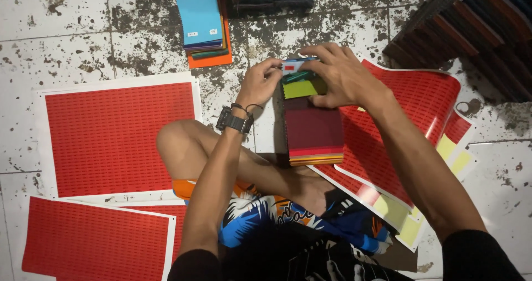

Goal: Peeling small red stickers from a sheet and applying them to the edges of various colored cards.

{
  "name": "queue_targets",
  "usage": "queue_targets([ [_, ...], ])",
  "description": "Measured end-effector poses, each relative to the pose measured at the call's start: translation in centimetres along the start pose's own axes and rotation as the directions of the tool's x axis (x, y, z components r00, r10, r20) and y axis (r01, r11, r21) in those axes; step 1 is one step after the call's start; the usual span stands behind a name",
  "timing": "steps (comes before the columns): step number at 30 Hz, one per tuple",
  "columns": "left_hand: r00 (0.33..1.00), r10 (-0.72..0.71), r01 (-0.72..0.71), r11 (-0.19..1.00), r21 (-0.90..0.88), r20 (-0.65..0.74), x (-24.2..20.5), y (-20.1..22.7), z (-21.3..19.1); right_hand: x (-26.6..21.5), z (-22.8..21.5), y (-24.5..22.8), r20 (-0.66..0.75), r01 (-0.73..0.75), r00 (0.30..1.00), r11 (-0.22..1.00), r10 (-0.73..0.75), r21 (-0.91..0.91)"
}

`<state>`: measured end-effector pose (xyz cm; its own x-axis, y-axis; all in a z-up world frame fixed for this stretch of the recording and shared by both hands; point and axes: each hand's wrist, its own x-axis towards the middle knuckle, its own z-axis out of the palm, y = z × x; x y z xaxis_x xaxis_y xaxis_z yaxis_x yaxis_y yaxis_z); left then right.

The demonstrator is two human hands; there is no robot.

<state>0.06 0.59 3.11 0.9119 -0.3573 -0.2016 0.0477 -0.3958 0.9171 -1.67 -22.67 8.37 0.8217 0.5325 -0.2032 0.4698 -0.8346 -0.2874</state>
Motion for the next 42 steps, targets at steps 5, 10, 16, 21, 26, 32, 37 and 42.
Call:
queue_targets([
  [5, 1.0, 0.005, -0.005, 1.0, -0.008, -0.002, 0.2, -1.3, 0.1, 0.3, 0.5, -0.3, 0.027, -0.009, 1.0, 1.0, 0.009, 0.005],
  [10, 1.0, 0.01, -0.011, 0.999, -0.051, -0.004, 0.0, -0.9, 0.0, 1.0, 2.9, 1.6, -0.096, 0.001, 0.995, 0.993, -0.012, -0.115],
  [16, 1.0, -0.007, 0.007, 0.999, -0.043, 0.011, -0.2, -0.6, -0.1, 0.7, 2.2, 1.1, -0.113, -0.018, 0.993, 0.998, 0.011, -0.068],
  [21, 0.999, -0.039, 0.039, 0.999, -0.004, 0.0, 0.3, -0.8, 0.2, 0.5, 2.3, 0.8, -0.286, 0.105, 0.951, 0.992, -0.12, -0.067],
  [26, 0.995, -0.099, 0.098, 0.995, 0.024, 0.004, 0.5, -0.3, 0.4, 0.2, 2.2, 0.9, -0.383, 0.162, 0.902, 0.979, -0.199, -0.128],
  [32, 0.999, 0.037, -0.036, 0.995, -0.096, 0.011, -0.9, -0.1, 0.0, -3.2, 0.7, -1.0, -0.223, 0.107, 0.966, 0.985, -0.135, -0.134],
  [37, 0.997, 0.05, -0.047, 0.997, -0.053, 0.051, -1.2, 0.1, 0.0, -8.4, -1.8, -5.2, -0.097, 0.277, 0.96, 0.934, -0.261, 0.228],
  [42, 0.998, 0.062, -0.061, 0.996, -0.069, 0.016, -0.9, -1.0, 0.8, -5.6, -3.7, -6.5, 0.035, -0.066, 0.998, 0.912, 0.057, 0.404],
])
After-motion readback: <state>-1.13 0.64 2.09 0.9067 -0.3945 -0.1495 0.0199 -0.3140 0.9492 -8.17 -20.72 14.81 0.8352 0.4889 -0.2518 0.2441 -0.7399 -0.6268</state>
